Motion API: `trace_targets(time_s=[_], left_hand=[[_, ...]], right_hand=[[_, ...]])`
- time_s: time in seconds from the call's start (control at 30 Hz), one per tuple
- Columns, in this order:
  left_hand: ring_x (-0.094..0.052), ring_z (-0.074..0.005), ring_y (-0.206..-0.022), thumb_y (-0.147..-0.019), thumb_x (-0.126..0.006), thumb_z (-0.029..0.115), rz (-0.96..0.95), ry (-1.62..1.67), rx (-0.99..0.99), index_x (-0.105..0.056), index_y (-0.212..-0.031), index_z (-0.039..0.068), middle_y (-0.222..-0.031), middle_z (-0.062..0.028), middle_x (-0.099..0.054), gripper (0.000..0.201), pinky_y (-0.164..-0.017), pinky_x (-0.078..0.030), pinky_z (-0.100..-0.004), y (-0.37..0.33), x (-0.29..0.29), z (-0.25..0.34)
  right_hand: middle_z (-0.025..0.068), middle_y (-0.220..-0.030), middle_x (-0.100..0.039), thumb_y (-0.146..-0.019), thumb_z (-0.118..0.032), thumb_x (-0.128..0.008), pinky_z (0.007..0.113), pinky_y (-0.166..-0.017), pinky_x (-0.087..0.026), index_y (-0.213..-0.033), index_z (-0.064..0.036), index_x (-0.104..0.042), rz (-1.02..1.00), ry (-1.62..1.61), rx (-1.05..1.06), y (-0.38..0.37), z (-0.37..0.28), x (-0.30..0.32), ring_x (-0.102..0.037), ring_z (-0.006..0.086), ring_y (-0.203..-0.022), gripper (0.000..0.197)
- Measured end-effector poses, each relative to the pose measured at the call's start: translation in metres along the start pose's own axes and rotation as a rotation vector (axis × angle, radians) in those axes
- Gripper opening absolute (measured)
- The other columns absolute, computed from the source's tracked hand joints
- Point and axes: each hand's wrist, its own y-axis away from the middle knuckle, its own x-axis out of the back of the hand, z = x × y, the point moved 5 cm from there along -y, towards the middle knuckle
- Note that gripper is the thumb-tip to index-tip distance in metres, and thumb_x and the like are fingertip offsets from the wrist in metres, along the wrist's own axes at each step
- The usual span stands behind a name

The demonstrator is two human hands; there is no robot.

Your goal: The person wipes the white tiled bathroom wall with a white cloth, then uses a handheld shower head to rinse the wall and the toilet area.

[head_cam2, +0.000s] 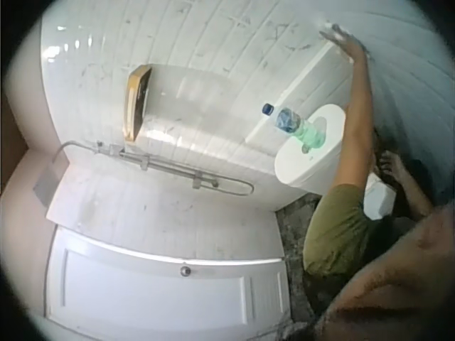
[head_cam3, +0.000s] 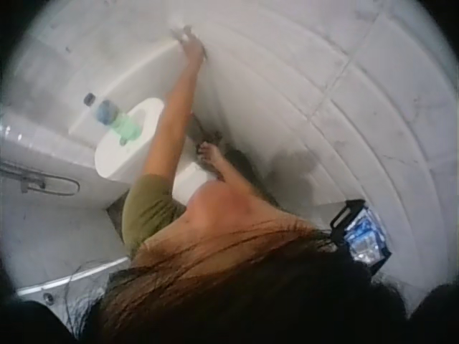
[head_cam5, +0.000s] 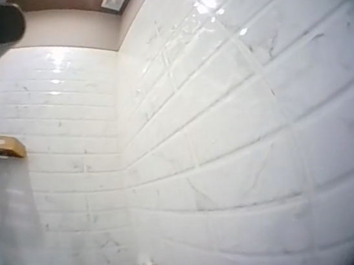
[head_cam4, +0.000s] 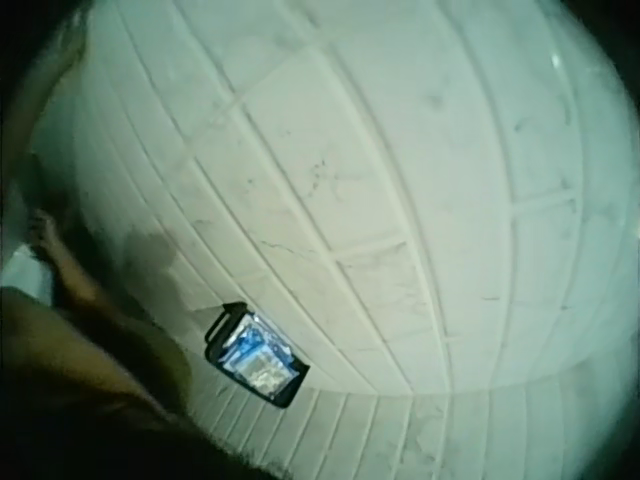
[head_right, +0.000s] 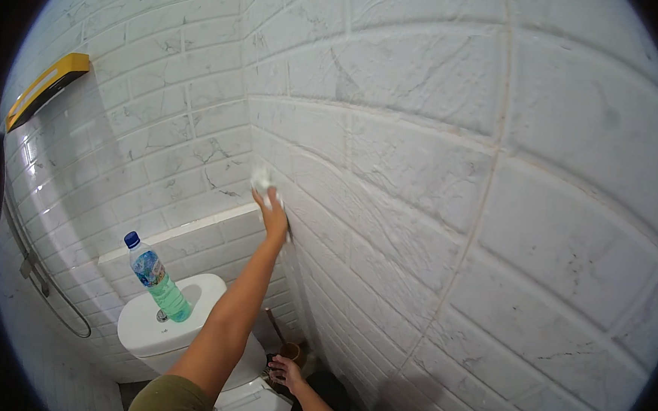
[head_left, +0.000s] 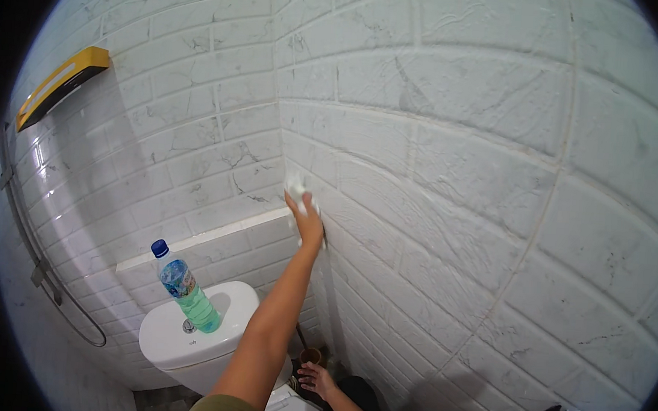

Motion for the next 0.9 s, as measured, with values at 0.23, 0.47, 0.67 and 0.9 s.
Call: trace_targets(time_s=[0.23,0.47,0.67,0.9], left_hand=[[-0.02,-0.0376,-0.14,-0.097,-0.047,0.025,-0.11,-0.102,-0.499,-0.027,-0.143,0.003,-0.149,-0.0233,-0.026,0.055,-0.114,-0.012,-0.047,0.036,-0.032,0.106],[-0.027,-0.0317,-0.136,-0.098,-0.044,0.042,-0.277,0.101,-0.753,-0.02,-0.147,0.009,-0.149,-0.0165,-0.027,0.064,-0.111,-0.023,-0.0411,-0.08,-0.079,0.214],[-0.027,-0.033,-0.137,-0.099,-0.041,0.042,-0.108,0.061,-0.248,-0.014,-0.149,0.009,-0.151,-0.0186,-0.023,0.065,-0.112,-0.022,-0.0387,-0.105,-0.034,0.071],[-0.022,-0.0336,-0.139,-0.099,-0.042,0.034,-0.037,-0.042,-0.085,-0.013,-0.149,0.008,-0.153,-0.0183,-0.019,0.062,-0.113,-0.018,-0.039,-0.001,0.006,-0.038]], right_hand=[[0.0053,-0.106,-0.063,-0.085,-0.044,-0.062,0.039,-0.084,-0.046,-0.114,-0.0105,-0.056,0.008,0.089,-0.039,-0.013,0.009,-0.008,-0.058,0.0194,-0.091,0.045],[0.0062,-0.112,-0.062,-0.087,-0.043,-0.057,0.038,-0.084,-0.048,-0.116,-0.0107,-0.055,0.022,0.118,-0.067,-0.018,0.004,0.006,-0.06,0.0192,-0.093,0.044],[0.0079,-0.111,-0.061,-0.087,-0.042,-0.057,0.037,-0.082,-0.049,-0.115,-0.0105,-0.056,0.032,0.156,-0.021,-0.011,0.003,-0.001,-0.06,0.0183,-0.088,0.041],[0.0027,-0.099,-0.063,-0.086,-0.04,-0.06,0.036,-0.079,-0.049,-0.11,-0.0117,-0.057,0.055,0.189,0.002,-0.014,0.004,-0.003,-0.06,0.0159,-0.082,0.037]])
